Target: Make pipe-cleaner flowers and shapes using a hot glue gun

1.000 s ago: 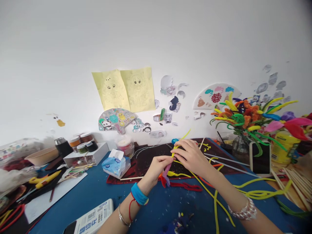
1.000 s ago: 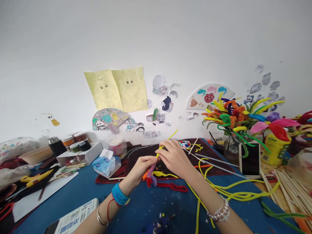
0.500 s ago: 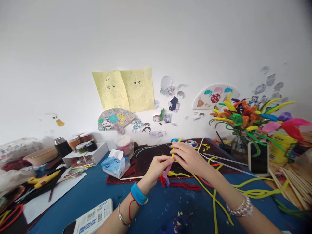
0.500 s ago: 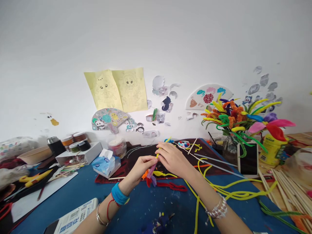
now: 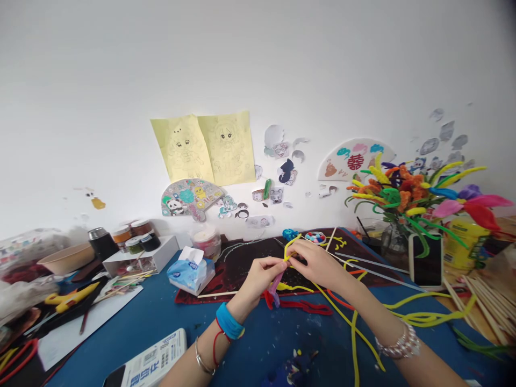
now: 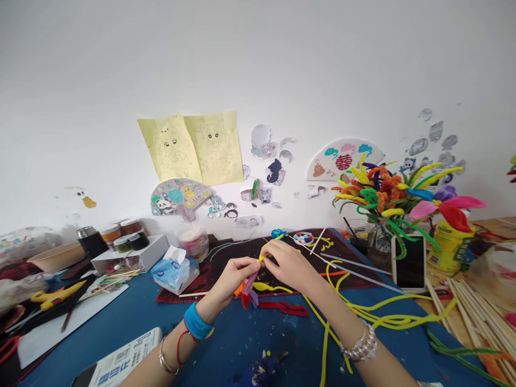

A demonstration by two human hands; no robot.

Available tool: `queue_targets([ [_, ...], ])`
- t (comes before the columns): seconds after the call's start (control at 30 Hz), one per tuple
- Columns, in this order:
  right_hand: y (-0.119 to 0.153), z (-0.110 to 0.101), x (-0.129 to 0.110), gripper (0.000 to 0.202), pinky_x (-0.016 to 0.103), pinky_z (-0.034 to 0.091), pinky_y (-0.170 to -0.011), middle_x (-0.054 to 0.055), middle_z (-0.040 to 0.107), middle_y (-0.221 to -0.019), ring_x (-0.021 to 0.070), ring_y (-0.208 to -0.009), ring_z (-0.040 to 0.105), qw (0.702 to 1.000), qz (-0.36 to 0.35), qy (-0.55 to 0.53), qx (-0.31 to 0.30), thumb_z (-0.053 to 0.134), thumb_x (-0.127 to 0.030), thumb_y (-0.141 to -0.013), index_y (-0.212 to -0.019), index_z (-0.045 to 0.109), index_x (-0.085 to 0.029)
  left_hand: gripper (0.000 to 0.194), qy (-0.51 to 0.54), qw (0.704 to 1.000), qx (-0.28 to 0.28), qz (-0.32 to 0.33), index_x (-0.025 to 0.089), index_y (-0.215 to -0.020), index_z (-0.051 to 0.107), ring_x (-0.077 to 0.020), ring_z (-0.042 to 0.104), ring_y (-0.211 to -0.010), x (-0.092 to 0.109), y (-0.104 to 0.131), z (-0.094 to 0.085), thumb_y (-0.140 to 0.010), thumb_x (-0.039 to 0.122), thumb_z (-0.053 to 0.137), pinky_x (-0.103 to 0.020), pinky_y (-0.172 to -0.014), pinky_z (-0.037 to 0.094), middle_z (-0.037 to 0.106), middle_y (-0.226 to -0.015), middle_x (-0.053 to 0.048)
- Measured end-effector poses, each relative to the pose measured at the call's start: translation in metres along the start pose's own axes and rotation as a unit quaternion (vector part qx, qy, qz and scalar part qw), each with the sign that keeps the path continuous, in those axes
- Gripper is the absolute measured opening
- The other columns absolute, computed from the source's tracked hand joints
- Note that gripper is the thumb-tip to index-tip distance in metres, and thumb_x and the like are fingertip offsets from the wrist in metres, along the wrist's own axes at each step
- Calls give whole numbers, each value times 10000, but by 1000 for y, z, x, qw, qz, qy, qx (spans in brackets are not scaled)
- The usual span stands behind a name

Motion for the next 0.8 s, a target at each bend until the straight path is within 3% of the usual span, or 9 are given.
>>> queue_targets([
  [0.13,-1,0,-2,116,283,445,-691,22,593,-824,155,-777,550,998,30,-57,-26,505,-158,-825,-841,609,-207,350,-18,1000,15,18,110,-716,700,-92,459,-521,0,-1,-1,-642,452,692,-225,-513,387,537,-587,-11],
  [0.27,-2,8,2,142,255,436,-580,16,595,-775,132,-653,536,987,101,-123,-17,497,-209,-834,-809,636,-200,339,-19,999,17,28,109,-653,673,-62,388,-424,1,-1,-1,-649,448,684,-225,-434,322,483,-542,14],
  [0.43,0,29,10,172,272,477,-612,33,643,-802,149,-673,584,953,174,-246,-8,475,-258,-832,-842,622,-168,303,-9,999,29,37,106,-582,667,-101,460,-552,6,0,-3,-631,401,710,-243,-553,382,533,-585,-5],
  [0.6,2,36,6,203,280,482,-638,46,645,-845,164,-730,595,951,163,-262,19,439,-247,-852,-886,626,-174,285,20,998,50,33,108,-632,691,-114,472,-615,2,0,-6,-659,392,688,-247,-614,389,580,-633,-22],
  [0.8,0,26,-2,228,247,445,-568,38,603,-826,133,-656,561,968,121,-218,27,423,-227,-878,-929,641,-187,257,24,997,51,45,115,-629,677,-107,465,-615,0,-1,-7,-691,364,666,-238,-617,387,573,-641,-15],
])
Point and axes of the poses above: each hand's wrist, its own y-axis away from the middle knuckle, its own z-axis out of the palm, x = y × z, the point moved 4 cm from there along -y, towards the middle knuckle
